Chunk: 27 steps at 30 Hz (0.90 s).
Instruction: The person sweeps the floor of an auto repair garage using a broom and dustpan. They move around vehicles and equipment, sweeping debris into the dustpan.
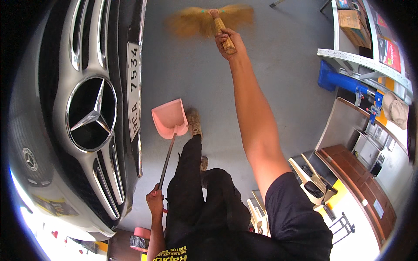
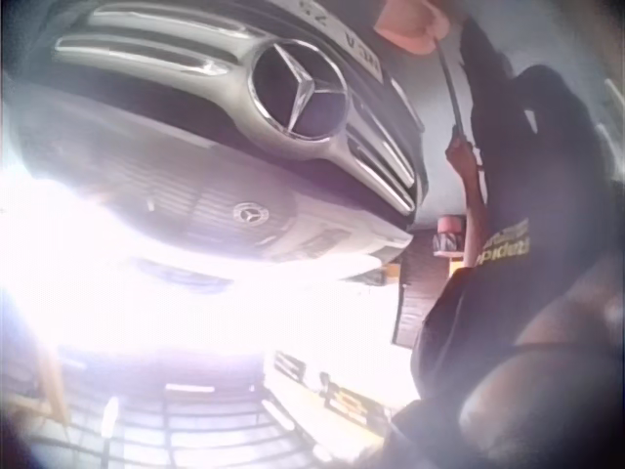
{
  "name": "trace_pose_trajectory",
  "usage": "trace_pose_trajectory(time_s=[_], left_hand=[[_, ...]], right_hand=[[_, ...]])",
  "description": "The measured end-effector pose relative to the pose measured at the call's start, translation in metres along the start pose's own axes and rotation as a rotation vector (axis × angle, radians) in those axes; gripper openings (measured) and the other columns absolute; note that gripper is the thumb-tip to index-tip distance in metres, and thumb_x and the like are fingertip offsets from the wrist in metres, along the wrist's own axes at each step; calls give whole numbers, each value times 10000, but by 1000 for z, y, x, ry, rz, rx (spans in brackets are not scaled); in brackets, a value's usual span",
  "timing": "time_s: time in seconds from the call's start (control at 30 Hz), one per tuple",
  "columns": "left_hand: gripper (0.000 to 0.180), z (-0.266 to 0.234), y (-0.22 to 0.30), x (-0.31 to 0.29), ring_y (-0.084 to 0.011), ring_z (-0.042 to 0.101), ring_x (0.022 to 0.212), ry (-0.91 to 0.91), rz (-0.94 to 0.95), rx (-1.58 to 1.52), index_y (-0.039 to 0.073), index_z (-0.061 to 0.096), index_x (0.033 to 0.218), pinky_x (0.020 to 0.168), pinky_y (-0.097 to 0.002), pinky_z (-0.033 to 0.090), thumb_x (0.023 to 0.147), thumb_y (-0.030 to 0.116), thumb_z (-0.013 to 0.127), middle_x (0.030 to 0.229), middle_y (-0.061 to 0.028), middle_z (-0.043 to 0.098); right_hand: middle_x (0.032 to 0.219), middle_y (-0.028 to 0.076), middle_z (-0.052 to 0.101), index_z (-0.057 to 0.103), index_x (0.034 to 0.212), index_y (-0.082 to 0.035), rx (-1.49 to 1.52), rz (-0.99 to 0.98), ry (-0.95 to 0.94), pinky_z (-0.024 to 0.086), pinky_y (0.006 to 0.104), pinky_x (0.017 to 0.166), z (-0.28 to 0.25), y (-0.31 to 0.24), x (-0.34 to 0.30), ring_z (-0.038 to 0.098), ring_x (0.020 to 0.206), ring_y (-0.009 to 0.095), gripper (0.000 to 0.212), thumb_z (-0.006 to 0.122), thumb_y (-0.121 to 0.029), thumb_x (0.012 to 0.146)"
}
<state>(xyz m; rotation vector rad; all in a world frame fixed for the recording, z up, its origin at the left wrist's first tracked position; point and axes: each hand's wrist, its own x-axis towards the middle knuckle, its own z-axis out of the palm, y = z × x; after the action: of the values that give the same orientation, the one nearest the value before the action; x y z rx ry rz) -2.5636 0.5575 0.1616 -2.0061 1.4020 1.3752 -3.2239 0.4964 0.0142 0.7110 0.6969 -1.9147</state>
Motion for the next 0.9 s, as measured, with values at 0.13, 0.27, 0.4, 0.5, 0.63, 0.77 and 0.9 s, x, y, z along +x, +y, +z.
trace_pose_trajectory(time_s=[0.13, 0.27, 0.4, 0.5, 0.63, 0.77, 0.9], left_hand=[[436, -8, 10, -10, -62, 456, 552, 26, -31, -47, -26, 697, 1329, 521, -269, 370, 929, 107, 586, 629, 32, 507], [431, -6, 41, -17, -60, 440, 547, 44, 33, -35, -31, 700, 1322, 518, -267, 359, 930, 108, 588, 635, 42, 486], [431, 30, 85, -16, -64, 428, 539, 49, 209, 115, -19, 711, 1314, 505, -272, 354, 930, 130, 583, 628, 47, 455], [428, 42, 101, -23, -65, 421, 503, -9, 286, 279, 14, 718, 1313, 452, -279, 329, 934, 164, 587, 617, 48, 453], [285, 107, 155, -54, -63, 434, 485, 46, 161, 143, 36, 760, 1130, 446, -260, 316, 929, 180, 618, 617, 42, 475], [270, 167, 179, -50, -44, 398, 468, 116, 316, -5, 139, 609, 775, 413, -243, 255, 998, 285, 651, 631, 57, 505], [216, 240, 228, -95, -35, 411, 496, 119, 164, 120, 129, 638, 857, 454, -207, 300, 999, 292, 634, 659, 71, 503]], right_hand=[[715, 36, 546, 498, 972, -4, -100, -120, -133, 481, 191, 449, -43, -5, -53, 501, 507, 68, 150, 542, -123, 1052], [777, 13, 604, 550, 1114, -67, -355, -239, 140, 441, 196, 414, -153, 1, -245, 524, 501, 62, 225, 662, -229, 1006], [804, 60, 624, 410, 1581, -64, -562, -250, 521, 445, 249, 391, -265, -1, -477, 550, 476, 111, 716, 711, -135, 935], [796, 58, 623, 442, 1571, -58, -643, -235, 833, 454, 295, 392, -316, 7, -609, 572, 481, 135, 745, 740, -67, 889], [774, 43, 611, 502, 1534, -40, -658, -215, 1144, 461, 298, 392, -389, -18, -722, 583, 478, 142, 715, 741, -28, 861], [695, 64, 634, 685, 1283, -4, -576, -370, 1353, 474, 304, 398, -531, -76, -738, 598, 479, 162, 443, 677, -93, 849], [633, 86, 612, 643, 765, -42, -256, -335, 1312, 457, 347, 421, -720, -210, -707, 609, 495, 191, 189, 666, -190, 882]])
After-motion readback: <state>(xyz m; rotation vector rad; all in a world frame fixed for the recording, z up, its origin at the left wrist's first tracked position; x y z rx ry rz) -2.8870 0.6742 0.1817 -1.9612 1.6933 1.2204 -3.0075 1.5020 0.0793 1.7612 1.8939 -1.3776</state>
